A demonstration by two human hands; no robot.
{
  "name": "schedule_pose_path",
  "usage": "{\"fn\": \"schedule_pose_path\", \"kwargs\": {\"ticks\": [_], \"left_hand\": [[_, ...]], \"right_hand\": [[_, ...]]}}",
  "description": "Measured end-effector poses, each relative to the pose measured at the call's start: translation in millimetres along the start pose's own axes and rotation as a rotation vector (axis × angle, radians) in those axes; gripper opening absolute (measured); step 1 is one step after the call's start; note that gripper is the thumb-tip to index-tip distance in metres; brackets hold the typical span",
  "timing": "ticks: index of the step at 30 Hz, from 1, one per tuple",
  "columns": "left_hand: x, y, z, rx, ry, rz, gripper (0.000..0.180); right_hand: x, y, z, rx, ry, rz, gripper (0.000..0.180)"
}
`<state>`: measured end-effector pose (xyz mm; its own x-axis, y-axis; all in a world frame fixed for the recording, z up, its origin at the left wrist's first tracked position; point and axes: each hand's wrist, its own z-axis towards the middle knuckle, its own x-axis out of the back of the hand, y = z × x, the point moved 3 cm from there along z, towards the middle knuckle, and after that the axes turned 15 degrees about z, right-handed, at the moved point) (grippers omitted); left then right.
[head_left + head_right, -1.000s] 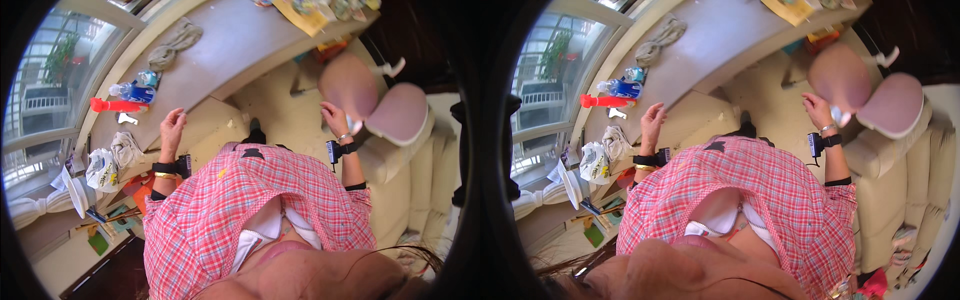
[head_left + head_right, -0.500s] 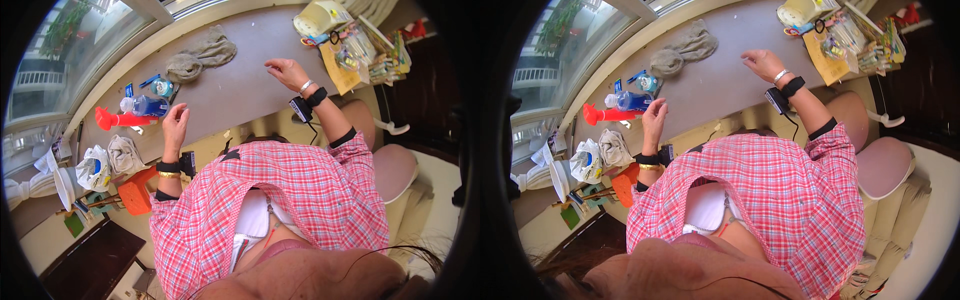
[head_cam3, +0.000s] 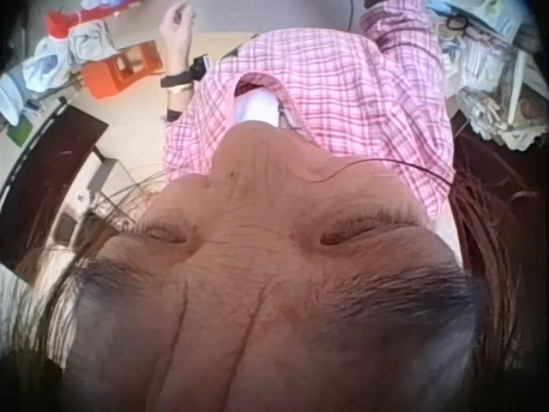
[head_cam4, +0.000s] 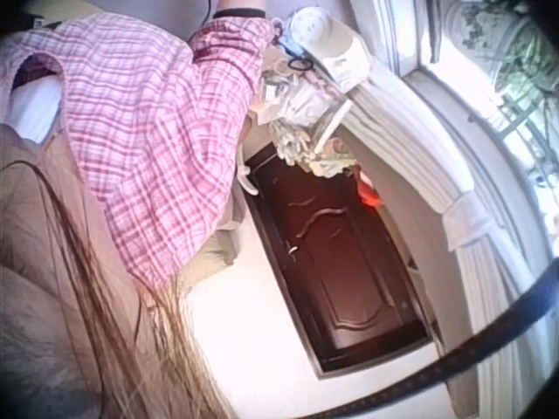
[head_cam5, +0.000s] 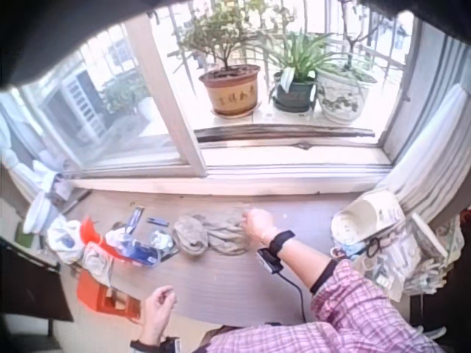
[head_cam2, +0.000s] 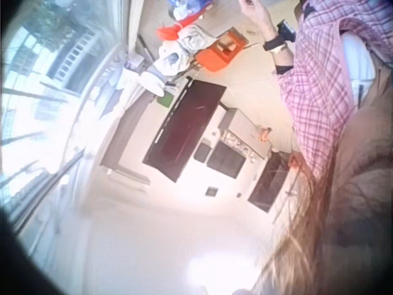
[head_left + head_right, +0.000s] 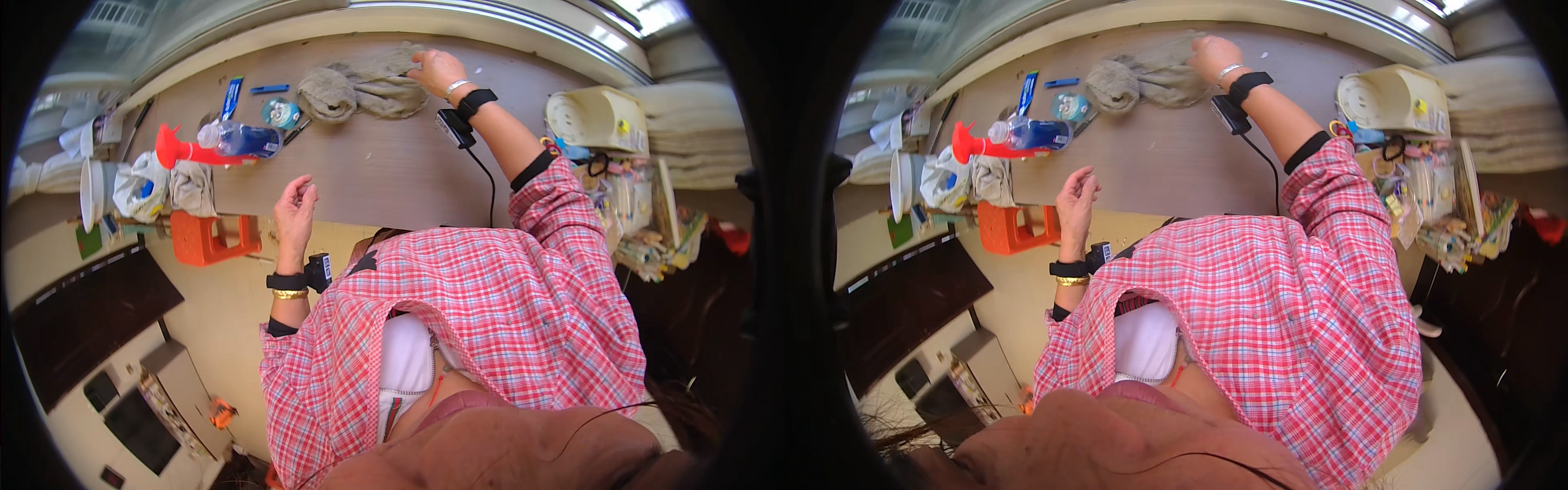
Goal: The person cleans a window track using a small blue scraper and a cloth. They repeatedly scrape debris from the track and wipe the area with the cloth, moving along the length of the track.
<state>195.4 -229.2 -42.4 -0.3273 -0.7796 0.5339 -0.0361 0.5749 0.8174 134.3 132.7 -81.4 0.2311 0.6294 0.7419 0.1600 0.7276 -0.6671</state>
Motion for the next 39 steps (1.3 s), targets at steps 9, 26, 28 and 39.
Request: {"fn": "schedule_pose_path", "kwargs": {"ticks": [9, 26, 28, 39], "left_hand": [[12.3, -19.0, 0.1, 0.126, 0.109, 0.001, 0.024], [63.5, -94.1, -40.4, 0.245, 0.120, -0.042, 0.022], [67.0, -93.6, -39.6, 0.260, 0.083, -0.022, 0.024], [73.3, -12.3, 24.2, -0.065, 0.029, 0.108, 0.022]], "right_hand": [[-60.5, -92.0, 41.9, 0.442, -0.162, 0.227, 0.011], [-220.7, -182.1, 141.0, 0.314, -0.473, -0.108, 0.023], [-221.6, -184.4, 143.6, 0.307, -0.466, -0.115, 0.024], [-45.2, -129.9, 92.0, 0.259, -0.348, 0.201, 0.023]]}}
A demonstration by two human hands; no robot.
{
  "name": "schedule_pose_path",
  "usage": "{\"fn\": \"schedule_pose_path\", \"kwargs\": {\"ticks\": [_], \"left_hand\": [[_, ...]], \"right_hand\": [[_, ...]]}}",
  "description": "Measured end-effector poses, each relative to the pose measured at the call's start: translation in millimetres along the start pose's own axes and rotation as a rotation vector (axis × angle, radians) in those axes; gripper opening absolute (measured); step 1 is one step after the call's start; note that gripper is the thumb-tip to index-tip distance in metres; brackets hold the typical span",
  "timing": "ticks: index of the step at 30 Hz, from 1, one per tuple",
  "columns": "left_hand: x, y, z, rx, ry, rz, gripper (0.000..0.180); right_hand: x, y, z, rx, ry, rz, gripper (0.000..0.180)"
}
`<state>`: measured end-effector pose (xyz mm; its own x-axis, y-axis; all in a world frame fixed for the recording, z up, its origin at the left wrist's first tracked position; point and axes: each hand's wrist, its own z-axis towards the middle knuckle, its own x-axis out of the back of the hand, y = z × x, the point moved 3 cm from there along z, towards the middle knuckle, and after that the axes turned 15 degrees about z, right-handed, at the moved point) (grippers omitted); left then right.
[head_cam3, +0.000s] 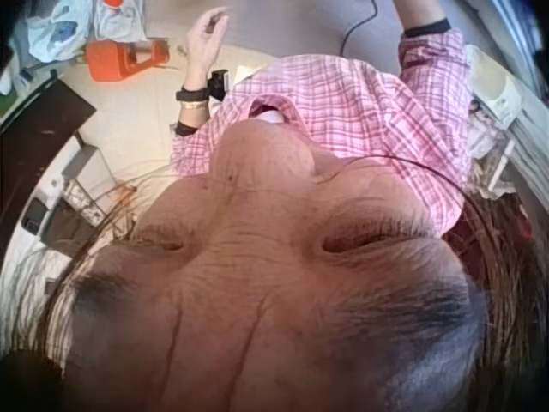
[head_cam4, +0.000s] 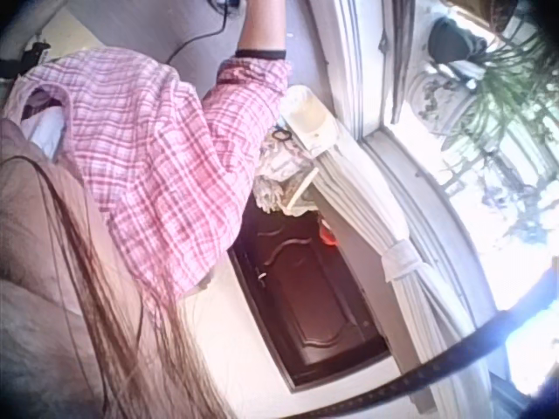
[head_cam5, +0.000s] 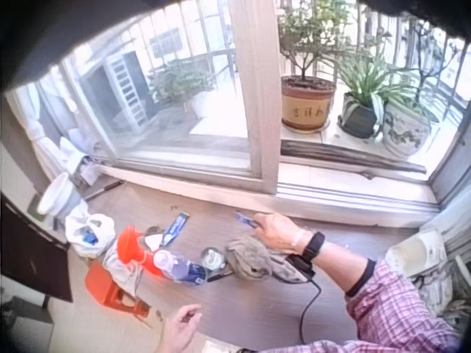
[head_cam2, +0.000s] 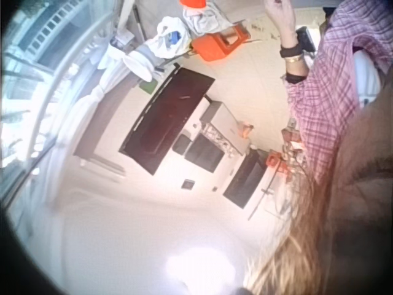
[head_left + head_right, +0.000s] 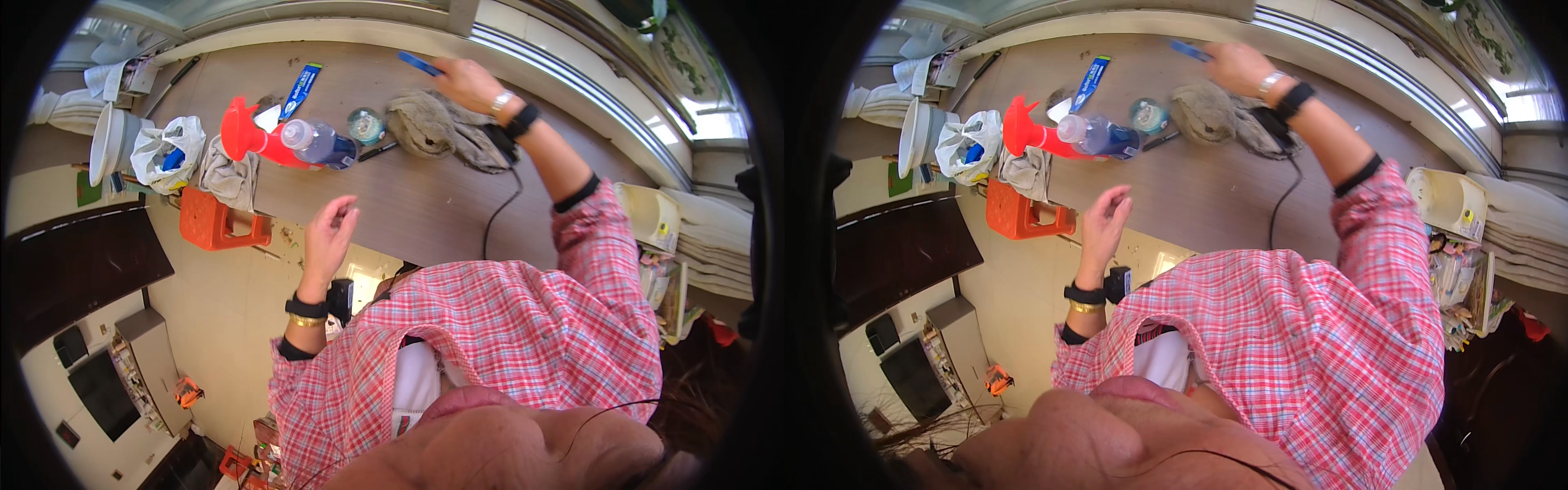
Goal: The person cleans a window track using a small blue scraper and a cloth. They repeatedly scrape debris from the track and wipe the area with the cloth, moving along the length of the track.
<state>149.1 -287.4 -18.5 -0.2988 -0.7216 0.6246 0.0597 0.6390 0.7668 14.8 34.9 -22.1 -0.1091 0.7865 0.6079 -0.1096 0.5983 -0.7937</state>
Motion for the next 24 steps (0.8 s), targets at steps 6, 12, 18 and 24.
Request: {"fn": "schedule_pose_path", "kwargs": {"ticks": [6, 12, 18, 24], "left_hand": [[-60.2, 63.7, 65.7, -0.351, -0.045, 0.386, 0.039], [-122.9, 83.5, 113.9, -0.555, 0.140, 0.972, 0.061], [-130.4, 75.2, 119.1, -0.521, 0.000, 1.103, 0.038], [-76.6, 110.6, 85.3, -0.227, 0.028, -0.011, 0.013]], "right_hand": [[86.9, 39.7, -128.9, -0.221, 0.103, 0.084, 0.030], [107.7, 44.9, -197.1, -0.015, 0.271, 0.058, 0.038], [134.9, 67.5, -201.8, -0.063, 0.238, -0.055, 0.033], [164.1, 86.9, -173.6, -0.169, 0.240, -0.185, 0.030]]}}
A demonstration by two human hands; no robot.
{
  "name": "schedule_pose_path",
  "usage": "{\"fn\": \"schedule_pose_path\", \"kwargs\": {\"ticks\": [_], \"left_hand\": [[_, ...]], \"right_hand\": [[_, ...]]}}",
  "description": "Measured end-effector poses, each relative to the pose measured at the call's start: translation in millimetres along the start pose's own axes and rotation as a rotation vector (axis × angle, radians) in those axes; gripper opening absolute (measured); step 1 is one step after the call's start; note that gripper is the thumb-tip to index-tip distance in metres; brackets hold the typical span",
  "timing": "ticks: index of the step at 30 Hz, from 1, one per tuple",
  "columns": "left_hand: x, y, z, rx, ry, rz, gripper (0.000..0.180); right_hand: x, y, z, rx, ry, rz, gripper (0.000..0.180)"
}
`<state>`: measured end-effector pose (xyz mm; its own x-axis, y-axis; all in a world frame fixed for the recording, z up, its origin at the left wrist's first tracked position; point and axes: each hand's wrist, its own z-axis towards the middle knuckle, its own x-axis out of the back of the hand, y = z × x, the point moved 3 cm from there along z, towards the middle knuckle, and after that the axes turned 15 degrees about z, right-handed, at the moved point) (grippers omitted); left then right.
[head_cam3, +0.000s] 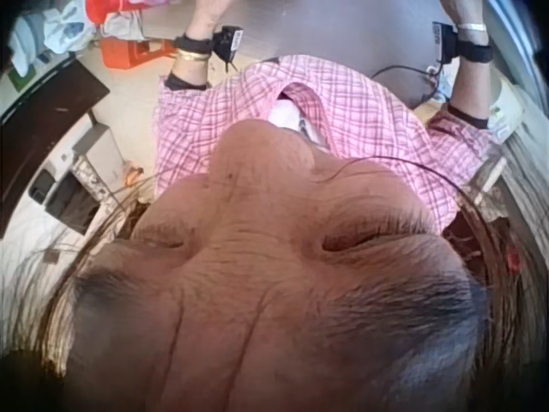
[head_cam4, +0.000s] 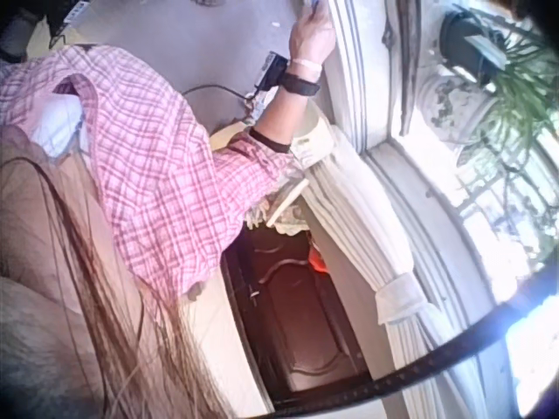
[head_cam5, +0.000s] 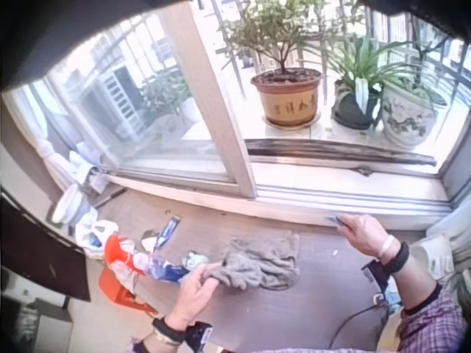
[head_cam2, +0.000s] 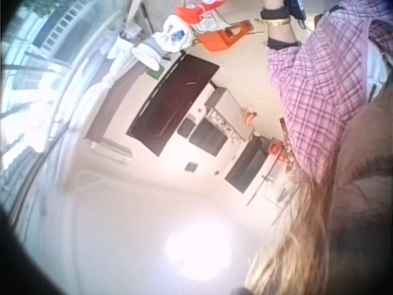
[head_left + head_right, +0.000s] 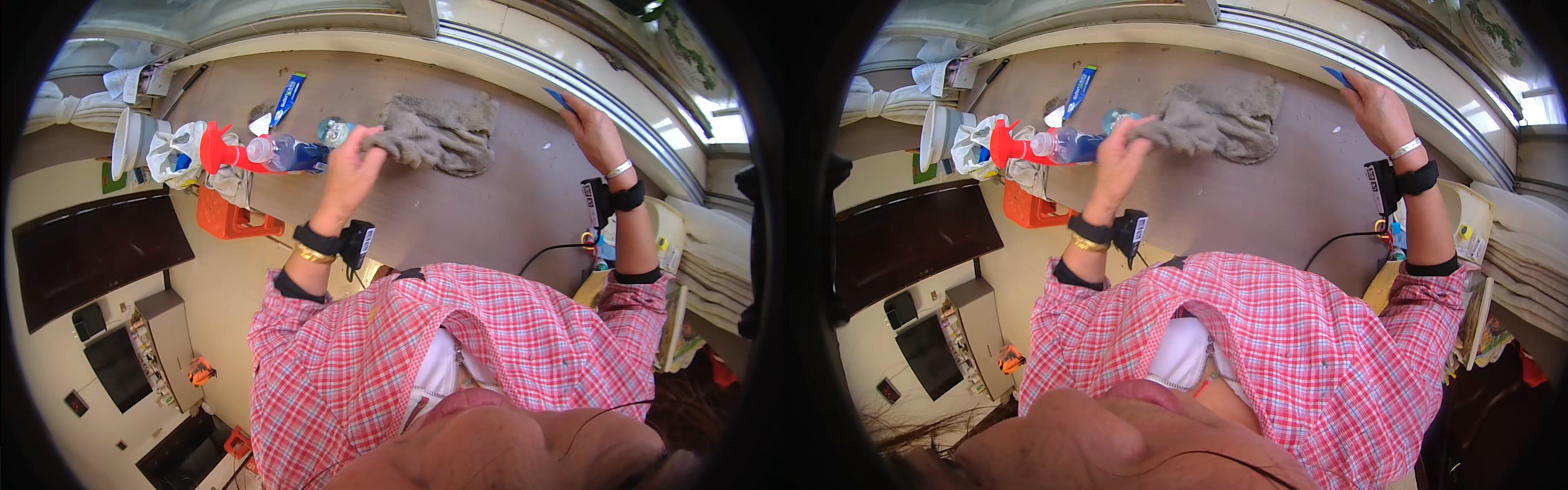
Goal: The person cleans a window track using a small blue scraper and a cloth. They repeatedly scrape debris from the track and wipe the area with the cloth, moving along the length of the track.
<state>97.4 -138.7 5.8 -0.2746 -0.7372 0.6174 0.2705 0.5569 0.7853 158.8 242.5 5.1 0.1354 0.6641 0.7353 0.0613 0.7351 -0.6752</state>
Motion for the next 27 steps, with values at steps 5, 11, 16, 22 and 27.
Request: {"fn": "schedule_pose_path", "kwargs": {"ticks": [5, 11, 16, 22, 27], "left_hand": [[41.5, 20.5, 31.8, 0.184, 0.312, -0.587, 0.010], [68.7, -11.2, 136.8, 0.319, 0.441, -0.732, 0.011], [115.2, -77.9, 222.3, 0.610, 0.642, -0.663, 0.014], [140.0, -146.0, 271.6, 0.961, 0.760, 0.066, 0.020], [117.9, -166.1, 300.3, 0.831, 0.850, -0.221, 0.019]], "right_hand": [[-20.6, -12.0, 31.9, 0.091, -0.055, 0.100, 0.027], [-63.1, -20.1, 63.6, 0.221, -0.039, 0.209, 0.028], [-78.5, -10.2, 66.0, 0.167, -0.112, 0.220, 0.028], [-66.9, 6.6, 61.3, 0.136, -0.057, 0.179, 0.022], [-35.3, 15.2, 62.7, 0.237, 0.113, 0.036, 0.014]]}}
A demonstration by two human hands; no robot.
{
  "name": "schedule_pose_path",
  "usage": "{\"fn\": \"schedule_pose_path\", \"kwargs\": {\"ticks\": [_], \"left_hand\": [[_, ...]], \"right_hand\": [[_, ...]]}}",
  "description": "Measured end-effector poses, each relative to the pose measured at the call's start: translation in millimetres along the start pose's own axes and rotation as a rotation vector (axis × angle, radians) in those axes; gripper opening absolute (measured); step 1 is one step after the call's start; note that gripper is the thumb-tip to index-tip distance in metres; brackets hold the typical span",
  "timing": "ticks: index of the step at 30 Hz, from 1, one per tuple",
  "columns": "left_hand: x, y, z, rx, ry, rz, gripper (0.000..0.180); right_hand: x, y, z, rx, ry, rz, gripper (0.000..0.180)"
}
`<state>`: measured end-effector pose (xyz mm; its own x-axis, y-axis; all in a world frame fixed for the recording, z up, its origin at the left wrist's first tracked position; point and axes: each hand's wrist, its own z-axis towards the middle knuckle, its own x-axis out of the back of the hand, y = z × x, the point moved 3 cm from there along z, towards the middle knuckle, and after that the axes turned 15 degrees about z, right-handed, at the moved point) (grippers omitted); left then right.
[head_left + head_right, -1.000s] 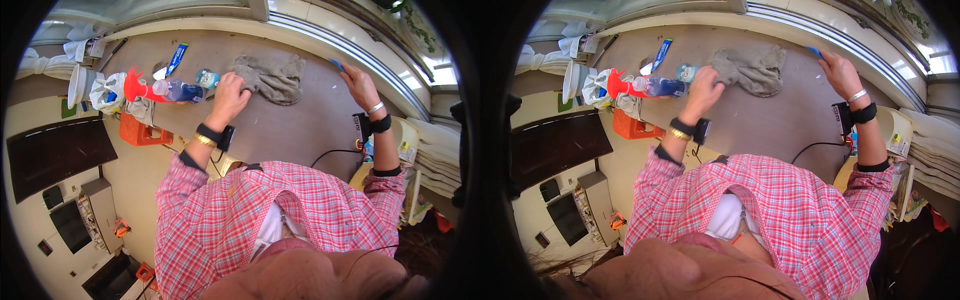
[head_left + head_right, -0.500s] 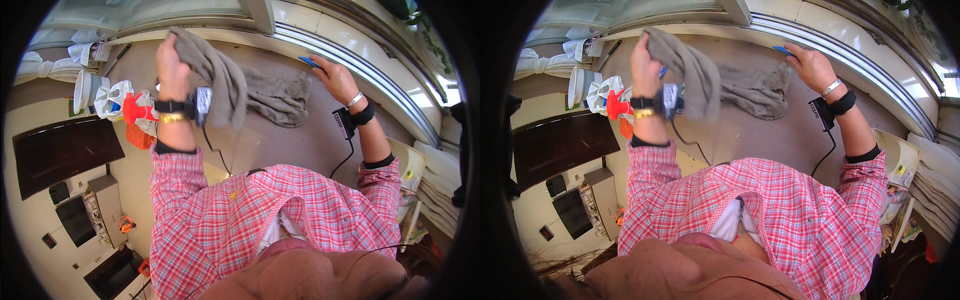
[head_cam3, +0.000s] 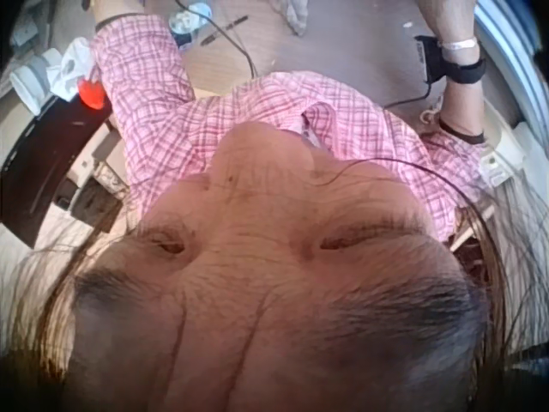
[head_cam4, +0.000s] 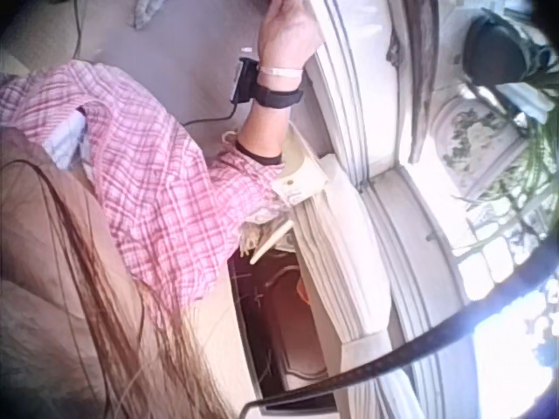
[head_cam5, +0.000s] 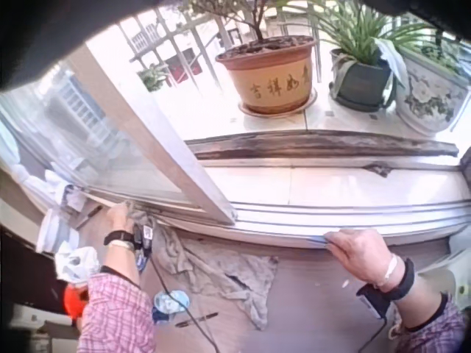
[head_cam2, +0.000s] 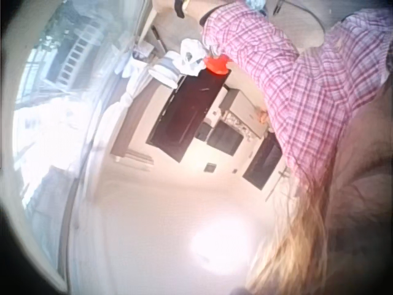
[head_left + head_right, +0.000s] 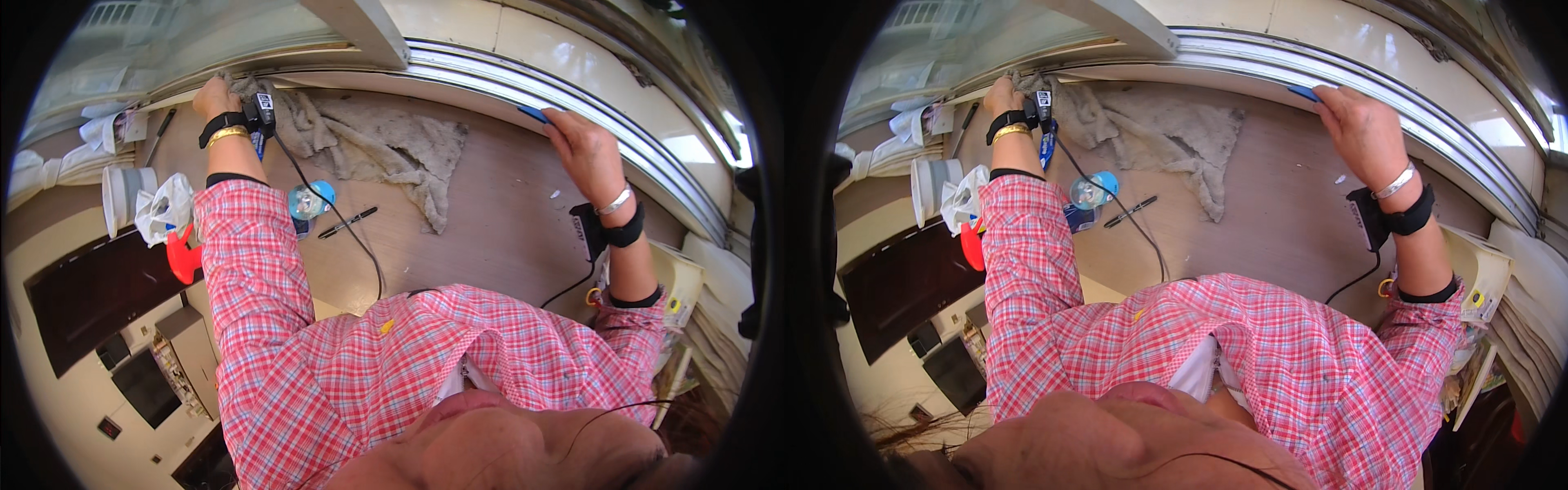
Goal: The person cleans a window track using a small blue scraper and a cloth. They repeatedly scrape debris from the track and wipe the area with the cloth, moving along the length of the track.
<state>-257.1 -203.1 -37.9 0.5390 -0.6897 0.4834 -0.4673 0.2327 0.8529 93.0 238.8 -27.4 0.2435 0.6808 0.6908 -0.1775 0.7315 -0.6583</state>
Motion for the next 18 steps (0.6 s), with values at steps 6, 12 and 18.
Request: {"fn": "schedule_pose_path", "kwargs": {"ticks": [6, 12, 18], "left_hand": [[-18.5, -1.9, -22.4, -0.380, -0.328, 0.203, 0.021], [-15.6, -11.3, -69.6, -0.793, -0.563, 0.540, 0.020], [-26.8, -22.5, -115.1, -0.901, -0.585, 0.740, 0.029]], "right_hand": [[32.9, 6.4, 1.4, -0.094, -0.106, -0.144, 0.014], [12.7, 7.4, 19.0, 0.041, -0.163, -0.212, 0.009], [-65.5, -21.7, 75.3, 0.101, -0.224, -0.166, 0.011]]}}
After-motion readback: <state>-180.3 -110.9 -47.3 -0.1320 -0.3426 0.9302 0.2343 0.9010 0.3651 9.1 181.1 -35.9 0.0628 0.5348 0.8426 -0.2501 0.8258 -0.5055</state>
